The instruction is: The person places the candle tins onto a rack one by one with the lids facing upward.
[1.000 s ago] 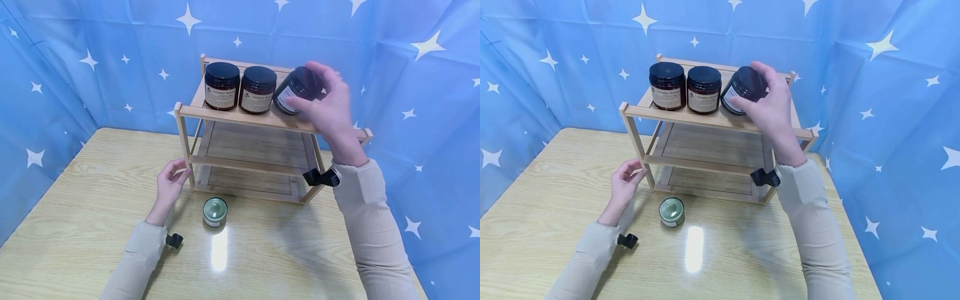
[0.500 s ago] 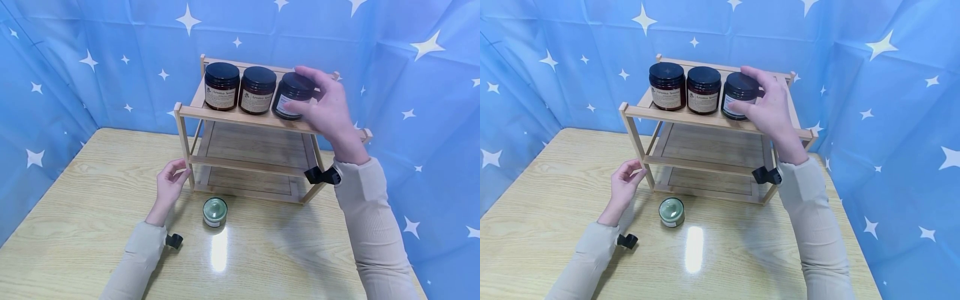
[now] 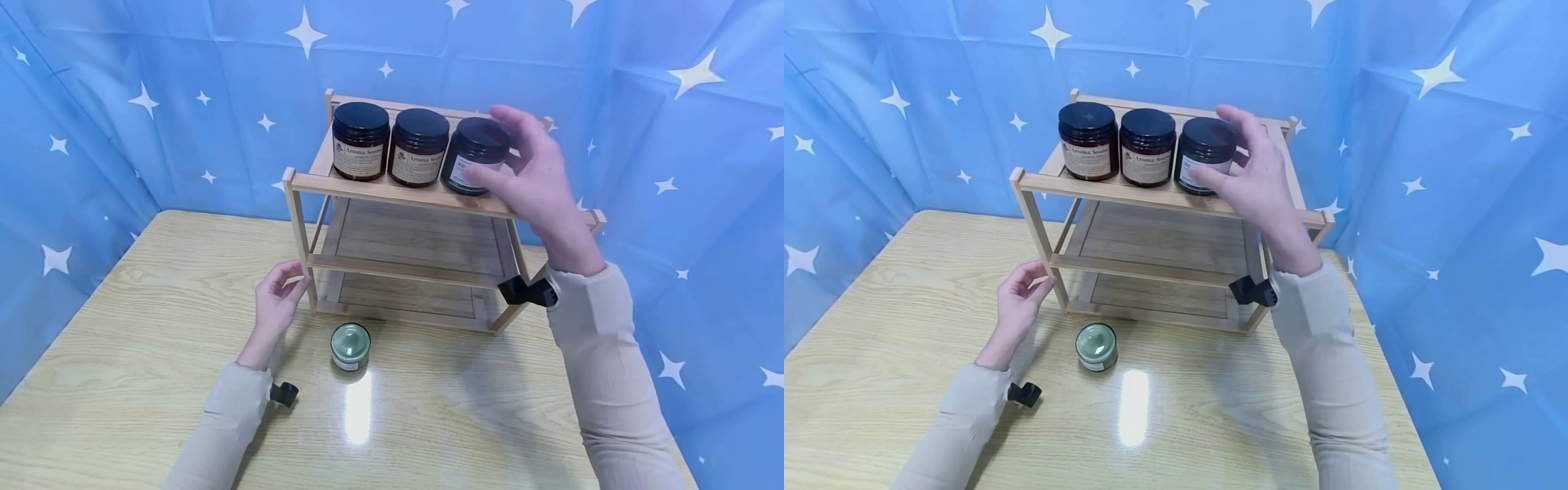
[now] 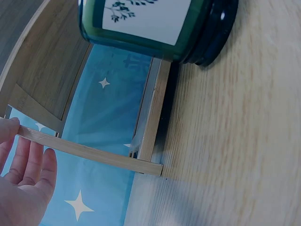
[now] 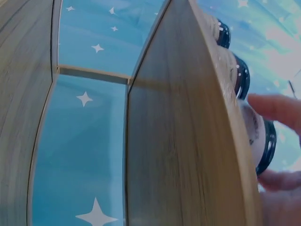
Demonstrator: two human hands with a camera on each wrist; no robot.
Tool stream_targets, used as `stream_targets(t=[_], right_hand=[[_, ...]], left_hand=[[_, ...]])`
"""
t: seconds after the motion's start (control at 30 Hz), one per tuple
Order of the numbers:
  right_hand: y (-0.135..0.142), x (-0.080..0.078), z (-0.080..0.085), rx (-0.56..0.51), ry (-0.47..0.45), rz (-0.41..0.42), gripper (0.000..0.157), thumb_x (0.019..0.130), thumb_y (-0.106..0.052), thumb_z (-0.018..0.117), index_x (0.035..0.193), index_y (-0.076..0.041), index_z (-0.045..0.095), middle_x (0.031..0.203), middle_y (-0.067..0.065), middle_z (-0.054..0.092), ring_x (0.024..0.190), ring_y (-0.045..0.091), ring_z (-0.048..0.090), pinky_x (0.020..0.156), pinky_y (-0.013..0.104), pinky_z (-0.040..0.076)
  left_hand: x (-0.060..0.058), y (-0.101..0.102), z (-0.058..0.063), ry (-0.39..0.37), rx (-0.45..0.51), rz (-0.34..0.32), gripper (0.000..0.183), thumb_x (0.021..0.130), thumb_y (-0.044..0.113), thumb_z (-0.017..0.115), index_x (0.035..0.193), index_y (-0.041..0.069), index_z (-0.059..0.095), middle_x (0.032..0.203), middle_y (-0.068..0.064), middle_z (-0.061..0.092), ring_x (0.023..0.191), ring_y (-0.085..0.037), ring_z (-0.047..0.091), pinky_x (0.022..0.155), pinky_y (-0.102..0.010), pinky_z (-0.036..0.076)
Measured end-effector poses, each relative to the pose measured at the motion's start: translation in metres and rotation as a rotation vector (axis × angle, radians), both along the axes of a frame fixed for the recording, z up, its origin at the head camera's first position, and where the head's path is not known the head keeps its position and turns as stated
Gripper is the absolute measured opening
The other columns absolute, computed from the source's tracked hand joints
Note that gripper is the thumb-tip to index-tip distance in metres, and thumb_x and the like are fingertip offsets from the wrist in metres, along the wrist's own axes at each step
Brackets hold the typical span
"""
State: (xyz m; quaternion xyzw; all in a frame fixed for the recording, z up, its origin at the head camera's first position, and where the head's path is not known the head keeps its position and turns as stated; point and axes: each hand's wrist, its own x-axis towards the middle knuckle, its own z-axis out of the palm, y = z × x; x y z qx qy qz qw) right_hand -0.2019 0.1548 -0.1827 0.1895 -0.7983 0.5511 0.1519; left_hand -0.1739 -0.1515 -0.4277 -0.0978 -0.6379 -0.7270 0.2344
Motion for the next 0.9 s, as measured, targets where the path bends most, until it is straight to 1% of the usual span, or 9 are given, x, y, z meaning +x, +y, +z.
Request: stream_targets(t=[0.13, 0.2, 0.27, 0.37, 0.47, 0.57, 0.7, 0.77, 0.9], right_hand=[[-0.001, 0.008, -0.003, -0.156, 0.053, -0.078, 0.064, 0.071, 0.005, 0.073, 0.130, -0.005, 0.049, 0.123, 0.008, 0.051, 0.116, 0.019, 0.047, 0.104, 0.029, 0.039], [-0.001, 0.013, -0.004, -0.212, 0.087, -0.101, 0.061, 0.070, 0.004, 0.074, 0.126, -0.005, 0.052, 0.120, 0.007, 0.051, 0.114, 0.020, 0.047, 0.103, 0.029, 0.039], [-0.001, 0.018, -0.007, -0.238, 0.119, -0.112, 0.057, 0.070, 0.003, 0.074, 0.123, -0.006, 0.054, 0.117, 0.005, 0.052, 0.112, 0.020, 0.047, 0.101, 0.030, 0.040], [-0.002, 0.027, -0.012, -0.285, 0.176, -0.099, 0.048, 0.070, 0.005, 0.074, 0.114, -0.004, 0.058, 0.111, 0.007, 0.055, 0.108, 0.021, 0.049, 0.097, 0.030, 0.043], [-0.004, 0.036, -0.020, -0.313, 0.230, -0.068, 0.039, 0.070, 0.008, 0.072, 0.105, -0.004, 0.060, 0.106, 0.009, 0.057, 0.104, 0.024, 0.051, 0.094, 0.030, 0.045], [-0.005, 0.044, -0.029, -0.310, 0.279, -0.022, 0.036, 0.071, 0.012, 0.071, 0.102, -0.003, 0.061, 0.104, 0.010, 0.058, 0.102, 0.026, 0.052, 0.095, 0.032, 0.046], [-0.008, 0.056, -0.040, -0.309, 0.300, 0.057, 0.037, 0.071, 0.016, 0.068, 0.103, 0.001, 0.061, 0.106, 0.014, 0.058, 0.104, 0.030, 0.053, 0.097, 0.034, 0.046], [-0.010, 0.062, -0.046, -0.311, 0.292, 0.090, 0.037, 0.071, 0.018, 0.067, 0.104, 0.003, 0.060, 0.107, 0.015, 0.058, 0.105, 0.030, 0.053, 0.098, 0.034, 0.045], [-0.013, 0.072, -0.057, -0.282, 0.289, 0.131, 0.039, 0.071, 0.018, 0.067, 0.107, 0.006, 0.058, 0.108, 0.015, 0.058, 0.106, 0.027, 0.055, 0.099, 0.034, 0.044]], left_hand=[[0.000, 0.000, -0.001, -0.011, 0.001, 0.001, 0.027, 0.079, -0.022, 0.056, 0.105, -0.022, 0.050, 0.090, 0.011, 0.064, 0.088, -0.005, 0.060, 0.079, -0.019, 0.054], [-0.001, 0.000, -0.001, -0.018, 0.001, 0.004, 0.026, 0.079, -0.021, 0.057, 0.105, -0.021, 0.050, 0.090, 0.010, 0.064, 0.088, -0.005, 0.060, 0.079, -0.020, 0.054], [-0.001, 0.000, -0.001, -0.024, 0.001, 0.007, 0.026, 0.079, -0.021, 0.057, 0.105, -0.021, 0.051, 0.090, 0.010, 0.065, 0.088, -0.006, 0.060, 0.079, -0.020, 0.054], [0.000, 0.000, -0.001, -0.029, 0.001, 0.013, 0.025, 0.079, -0.020, 0.058, 0.104, -0.019, 0.053, 0.090, 0.009, 0.065, 0.088, -0.006, 0.060, 0.079, -0.020, 0.054], [0.000, 0.000, 0.000, -0.034, 0.004, 0.015, 0.024, 0.080, -0.020, 0.058, 0.102, -0.013, 0.057, 0.090, 0.008, 0.065, 0.088, -0.007, 0.061, 0.078, -0.020, 0.054], [0.000, 0.000, 0.000, -0.035, 0.004, 0.014, 0.024, 0.080, -0.020, 0.058, 0.102, -0.010, 0.059, 0.090, 0.007, 0.065, 0.088, -0.007, 0.061, 0.078, -0.020, 0.054], [0.000, 0.000, 0.000, -0.030, -0.001, 0.012, 0.024, 0.080, -0.020, 0.058, 0.103, -0.014, 0.057, 0.090, 0.007, 0.065, 0.088, -0.007, 0.060, 0.079, -0.020, 0.054], [0.000, 0.000, 0.000, -0.029, -0.001, 0.012, 0.024, 0.080, -0.020, 0.058, 0.103, -0.017, 0.055, 0.090, 0.008, 0.065, 0.089, -0.007, 0.060, 0.079, -0.020, 0.054], [0.000, 0.000, 0.000, -0.035, -0.008, 0.015, 0.024, 0.080, -0.019, 0.058, 0.104, -0.018, 0.054, 0.090, 0.009, 0.064, 0.089, -0.007, 0.060, 0.079, -0.020, 0.054]])
